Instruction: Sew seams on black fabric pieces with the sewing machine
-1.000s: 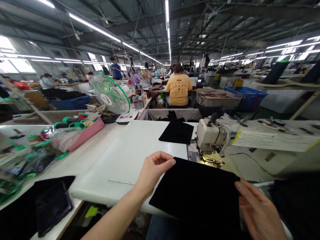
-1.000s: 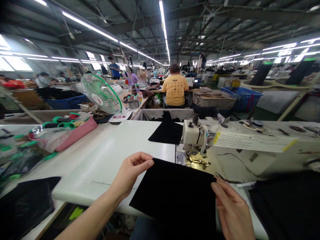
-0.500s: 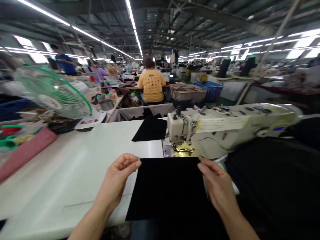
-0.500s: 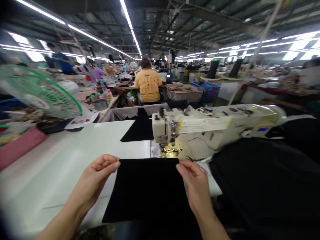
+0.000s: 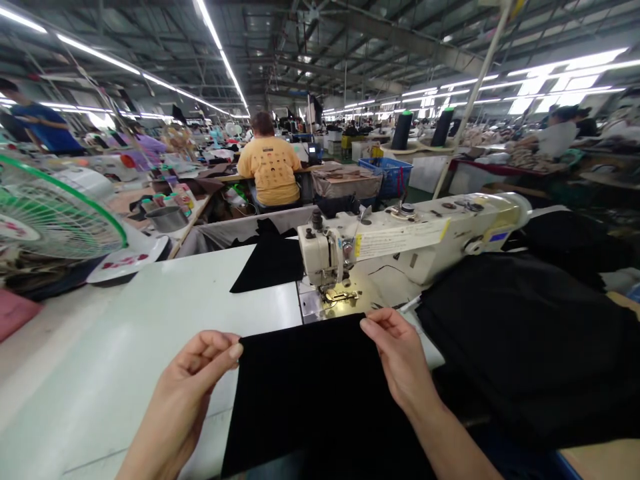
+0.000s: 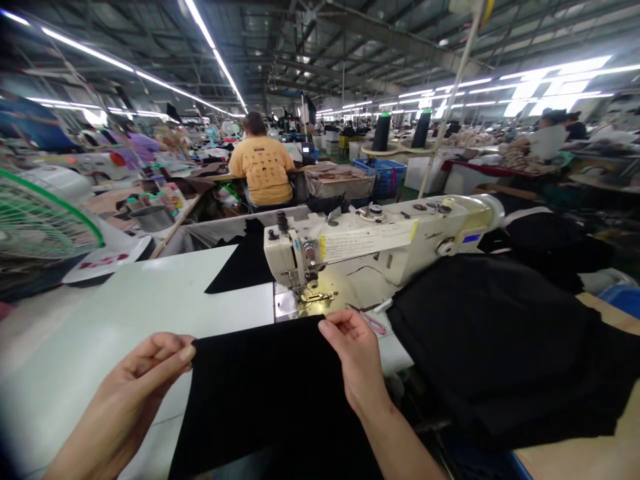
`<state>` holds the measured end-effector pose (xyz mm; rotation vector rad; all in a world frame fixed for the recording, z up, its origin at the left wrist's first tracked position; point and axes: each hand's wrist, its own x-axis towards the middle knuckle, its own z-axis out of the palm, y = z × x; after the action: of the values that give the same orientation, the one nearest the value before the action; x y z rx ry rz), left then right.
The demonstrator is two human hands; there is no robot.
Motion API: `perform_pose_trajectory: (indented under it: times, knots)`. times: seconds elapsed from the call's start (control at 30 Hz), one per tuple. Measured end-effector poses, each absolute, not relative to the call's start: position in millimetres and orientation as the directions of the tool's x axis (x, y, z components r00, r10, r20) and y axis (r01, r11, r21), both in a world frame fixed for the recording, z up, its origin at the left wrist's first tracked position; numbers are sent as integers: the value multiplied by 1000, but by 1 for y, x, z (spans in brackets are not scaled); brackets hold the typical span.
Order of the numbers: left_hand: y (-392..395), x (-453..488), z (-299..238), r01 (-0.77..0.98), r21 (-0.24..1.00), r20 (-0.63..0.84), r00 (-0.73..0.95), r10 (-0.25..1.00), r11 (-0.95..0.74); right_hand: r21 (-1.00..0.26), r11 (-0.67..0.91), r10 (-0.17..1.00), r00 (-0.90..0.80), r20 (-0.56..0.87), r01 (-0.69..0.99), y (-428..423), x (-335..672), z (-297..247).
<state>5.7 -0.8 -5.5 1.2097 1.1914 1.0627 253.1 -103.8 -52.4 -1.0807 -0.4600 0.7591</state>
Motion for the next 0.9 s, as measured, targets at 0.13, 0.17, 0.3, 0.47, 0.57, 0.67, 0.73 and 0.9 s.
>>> perform_pose_trajectory:
  times: [0.13, 0.17, 0.3, 0.47, 0.57, 0.67, 0.73, 0.9]
  knots:
    - [12, 3, 10, 154, 983, 81, 127, 989, -100, -912, 242, 786, 618, -16, -332, -103, 252, -52]
    - [19, 5, 16, 225, 957, 153, 154, 976, -185, -923, 214, 814, 581, -11, -318, -105, 249, -53]
    - [58, 35, 32, 490, 675, 329, 470, 819, -552, -996, 92, 905, 420, 73, -24, -122, 231, -66]
    - [89, 100, -20, 459, 649, 137, 715, 686, -607, -926, 125, 929, 287, 235, 356, -152, 218, -99]
    - [88, 120, -58, 441, 685, 145, 697, 702, -580, -826, 253, 907, 175, 384, 503, -163, 228, -110]
    - [81, 121, -76, 415, 717, 183, 663, 726, -560, -647, 390, 850, 14, 526, 656, -165, 242, -109]
    - [79, 118, -80, 400, 729, 202, 650, 732, -556, -512, 437, 816, -85, 572, 740, -165, 249, -106]
    - [84, 129, -79, 422, 739, 193, 613, 766, -525, -297, 423, 769, -165, 618, 856, -160, 253, -101]
